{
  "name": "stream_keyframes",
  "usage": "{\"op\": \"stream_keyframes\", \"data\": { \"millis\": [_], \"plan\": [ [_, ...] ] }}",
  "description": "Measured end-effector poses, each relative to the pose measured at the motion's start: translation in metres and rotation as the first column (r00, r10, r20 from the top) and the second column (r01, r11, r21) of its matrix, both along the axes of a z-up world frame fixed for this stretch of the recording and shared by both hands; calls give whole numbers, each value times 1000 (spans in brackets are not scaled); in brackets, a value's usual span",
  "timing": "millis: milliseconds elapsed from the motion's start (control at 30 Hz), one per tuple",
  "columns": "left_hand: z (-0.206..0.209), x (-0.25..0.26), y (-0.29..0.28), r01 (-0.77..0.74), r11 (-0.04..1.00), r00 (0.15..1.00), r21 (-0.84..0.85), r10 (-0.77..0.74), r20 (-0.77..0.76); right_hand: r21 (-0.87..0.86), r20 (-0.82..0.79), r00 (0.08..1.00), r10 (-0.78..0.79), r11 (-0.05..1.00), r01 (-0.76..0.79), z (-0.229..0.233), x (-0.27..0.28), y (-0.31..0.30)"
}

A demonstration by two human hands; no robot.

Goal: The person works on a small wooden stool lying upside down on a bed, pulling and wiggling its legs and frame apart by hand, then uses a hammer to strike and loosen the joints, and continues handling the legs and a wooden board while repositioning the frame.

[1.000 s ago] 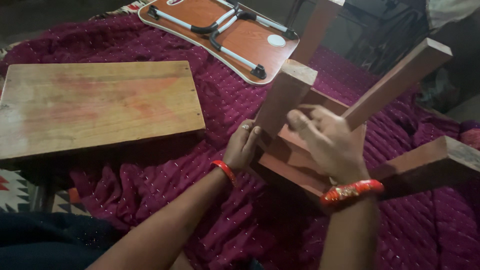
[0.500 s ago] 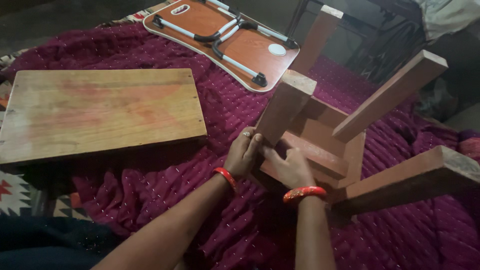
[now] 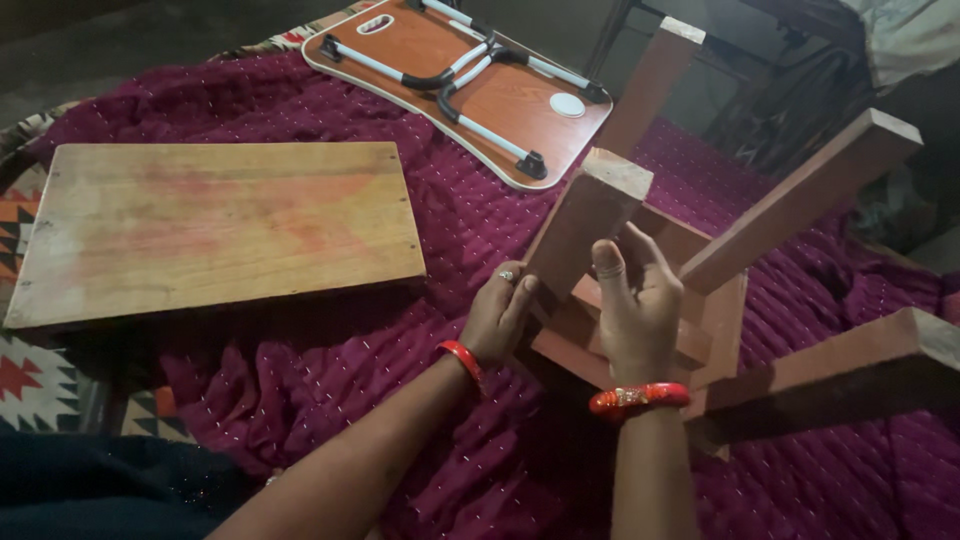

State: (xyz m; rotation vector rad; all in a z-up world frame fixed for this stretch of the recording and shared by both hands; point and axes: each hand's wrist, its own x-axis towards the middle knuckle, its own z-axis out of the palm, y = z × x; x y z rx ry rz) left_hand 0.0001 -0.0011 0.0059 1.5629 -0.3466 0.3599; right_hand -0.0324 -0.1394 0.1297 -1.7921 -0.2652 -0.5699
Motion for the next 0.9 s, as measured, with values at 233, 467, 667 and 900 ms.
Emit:
{"op": "stream_keyframes", "data": {
  "millis": [233, 467, 667, 900],
  "plan": [
    [6, -2, 1, 28, 999, 999, -30, -28, 23, 120, -12, 997, 75, 990, -73, -26, 10, -5],
    [3, -1, 2, 29, 1000, 999, 10, -29, -17, 100, -84, 996, 42, 994, -33, -49, 12, -10],
    [-4, 2, 2, -8, 999, 1000, 48, 7, 4, -10, -190, 978, 80, 996, -83, -55, 14, -25],
    [-7, 5, 1, -8, 1000, 1000, 21, 8, -26, -290, -514, 856, -50, 950, -118, -56, 6, -42]
  ]
}}
